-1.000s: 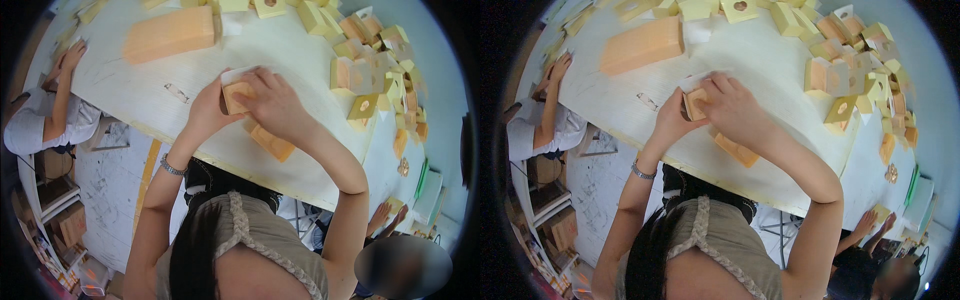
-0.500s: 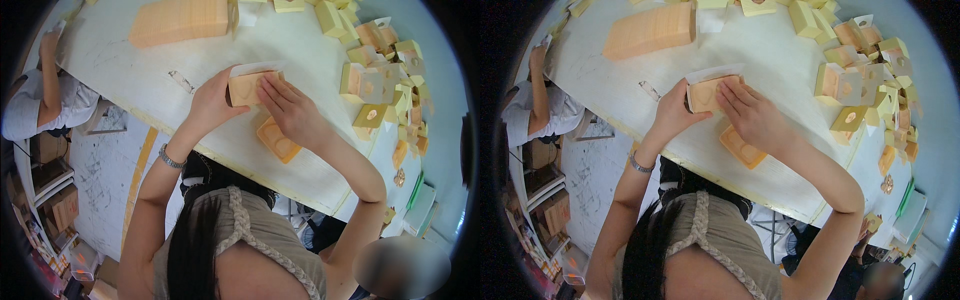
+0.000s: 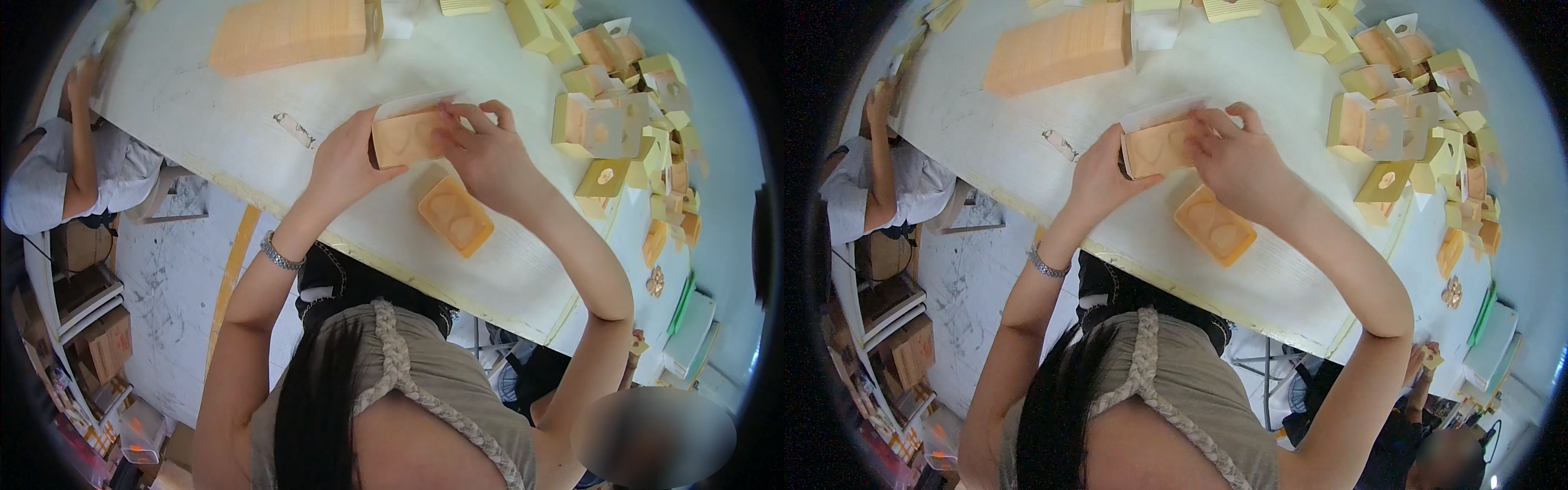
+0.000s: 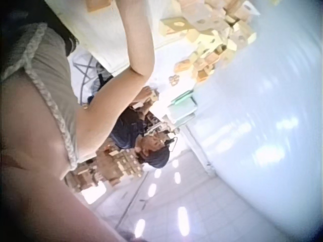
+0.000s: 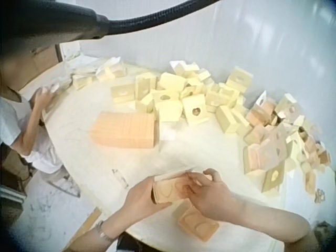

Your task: The person repeatedly picks up small yellow cardboard boxes and white inserts from a table, places the inserts inside the boxes, and sets the assembled units aside. The process is continuous and repetitive, with the person handling items one at a time.

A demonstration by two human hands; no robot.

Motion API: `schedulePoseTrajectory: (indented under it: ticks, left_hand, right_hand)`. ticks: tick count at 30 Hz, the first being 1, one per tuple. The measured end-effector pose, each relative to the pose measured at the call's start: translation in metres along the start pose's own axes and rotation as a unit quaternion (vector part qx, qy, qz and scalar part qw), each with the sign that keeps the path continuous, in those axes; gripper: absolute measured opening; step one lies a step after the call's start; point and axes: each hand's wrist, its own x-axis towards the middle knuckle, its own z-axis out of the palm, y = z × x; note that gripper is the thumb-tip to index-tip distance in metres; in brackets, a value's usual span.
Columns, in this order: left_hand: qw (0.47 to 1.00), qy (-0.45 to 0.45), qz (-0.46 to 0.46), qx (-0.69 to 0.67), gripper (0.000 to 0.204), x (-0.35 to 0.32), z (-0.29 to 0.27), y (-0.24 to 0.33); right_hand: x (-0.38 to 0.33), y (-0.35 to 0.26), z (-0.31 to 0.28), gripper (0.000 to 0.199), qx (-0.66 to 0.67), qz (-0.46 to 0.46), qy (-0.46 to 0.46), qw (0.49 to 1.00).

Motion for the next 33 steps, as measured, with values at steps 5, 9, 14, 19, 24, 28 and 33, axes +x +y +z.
schedulePoseTrajectory:
  ticks: [5,9,14,19,24,28,33]
  left_hand:
    - [0.999,-0.017,-0.009,-0.031,0.075,0.001,-0.002,0.003]
    - [0.999,0.005,0.011,-0.047,0.067,0.0,0.002,-0.002]
    - [0.998,0.029,0.044,-0.027,0.065,-0.001,0.004,-0.007]
    - [1.0,0.005,0.025,0.001,0.079,-0.002,0.003,-0.005]
    - [0.999,-0.023,-0.013,-0.035,0.08,-0.001,-0.002,0.0]
    - [0.999,-0.011,0.04,-0.006,0.079,0.001,0.003,-0.004]
    - [0.999,0.013,0.041,-0.009,0.083,0.0,0.005,-0.003]
  right_hand:
    - [-0.002,0.019,-0.003,0.026,0.218,0.064,-0.023,0.974]
    - [-0.005,0.018,0.009,0.031,0.342,0.14,-0.029,0.929]
    - [-0.006,0.023,0.01,0.032,0.382,0.149,-0.032,0.912]
    - [0.0,0.005,0.011,0.031,0.043,0.034,0.006,0.998]
    - [-0.004,-0.023,0.004,0.032,-0.014,0.044,0.016,0.999]
    - [-0.005,-0.041,0.011,0.035,-0.09,0.061,-0.017,0.994]
    - [0.003,-0.042,0.007,0.04,0.011,0.084,0.021,0.996]
